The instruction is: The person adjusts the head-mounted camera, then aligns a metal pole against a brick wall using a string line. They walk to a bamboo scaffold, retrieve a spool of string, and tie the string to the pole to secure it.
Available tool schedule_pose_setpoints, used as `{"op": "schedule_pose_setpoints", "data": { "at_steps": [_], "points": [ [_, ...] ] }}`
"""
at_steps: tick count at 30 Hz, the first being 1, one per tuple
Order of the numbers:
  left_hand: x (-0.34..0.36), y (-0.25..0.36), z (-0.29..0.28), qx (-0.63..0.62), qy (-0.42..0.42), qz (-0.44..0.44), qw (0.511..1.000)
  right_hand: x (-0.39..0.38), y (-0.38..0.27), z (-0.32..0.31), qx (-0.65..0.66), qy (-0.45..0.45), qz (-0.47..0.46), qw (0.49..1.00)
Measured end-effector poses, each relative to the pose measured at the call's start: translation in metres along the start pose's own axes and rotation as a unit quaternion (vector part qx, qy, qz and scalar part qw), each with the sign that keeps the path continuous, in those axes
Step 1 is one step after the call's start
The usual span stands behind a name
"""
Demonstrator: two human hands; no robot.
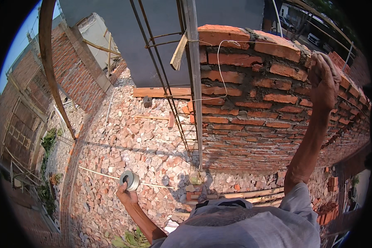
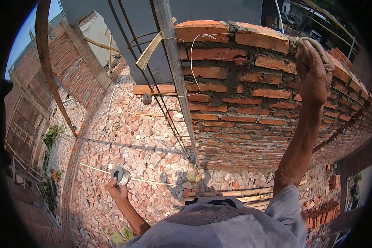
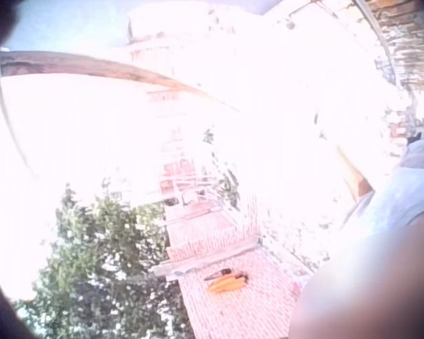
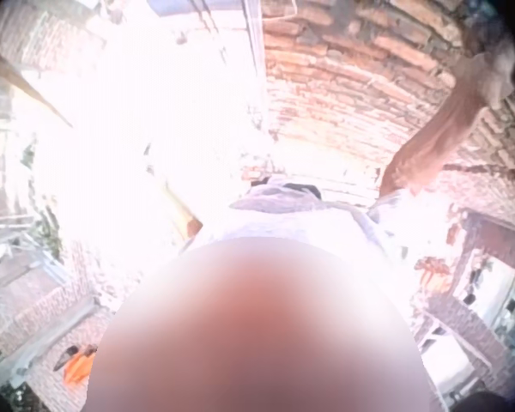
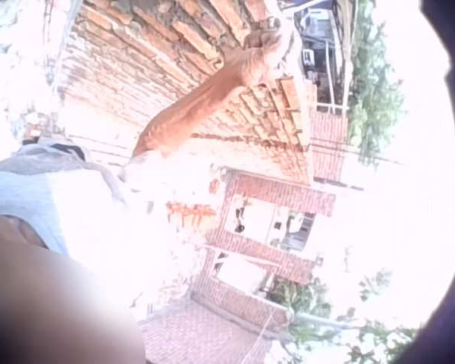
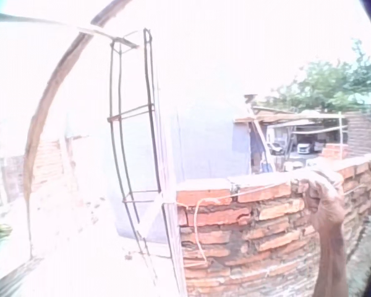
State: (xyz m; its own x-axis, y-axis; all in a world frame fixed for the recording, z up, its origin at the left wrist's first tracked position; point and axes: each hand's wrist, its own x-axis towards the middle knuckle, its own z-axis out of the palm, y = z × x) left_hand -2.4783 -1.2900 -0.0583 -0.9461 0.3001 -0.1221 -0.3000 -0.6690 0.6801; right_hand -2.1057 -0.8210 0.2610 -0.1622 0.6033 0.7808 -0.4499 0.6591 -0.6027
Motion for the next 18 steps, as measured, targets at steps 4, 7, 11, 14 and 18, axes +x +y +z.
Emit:
{"op": "schedule_pose_setpoints", "data": {
  "at_steps": [4, 7, 11, 14, 18],
  "points": [
    [-0.007, 0.01, -0.014, -0.004, 0.05, 0.018, 0.999, -0.007, -0.006, -0.002, 0.056, -0.183, 0.141, 0.971],
    [0.007, 0.013, -0.02, -0.008, 0.071, -0.007, 0.997, -0.006, -0.006, 0.019, 0.02, -0.288, 0.174, 0.941],
    [0.03, -0.001, -0.015, -0.03, 0.007, -0.009, 0.999, -0.001, 0.011, 0.063, -0.097, -0.301, 0.177, 0.932],
    [0.04, -0.018, -0.009, -0.008, -0.038, -0.041, 0.998, 0.005, 0.028, 0.095, -0.178, -0.275, 0.16, 0.931],
    [0.048, -0.039, -0.005, -0.026, -0.033, -0.057, 0.997, 0.016, 0.045, 0.133, -0.285, -0.239, 0.117, 0.921]
  ]
}}
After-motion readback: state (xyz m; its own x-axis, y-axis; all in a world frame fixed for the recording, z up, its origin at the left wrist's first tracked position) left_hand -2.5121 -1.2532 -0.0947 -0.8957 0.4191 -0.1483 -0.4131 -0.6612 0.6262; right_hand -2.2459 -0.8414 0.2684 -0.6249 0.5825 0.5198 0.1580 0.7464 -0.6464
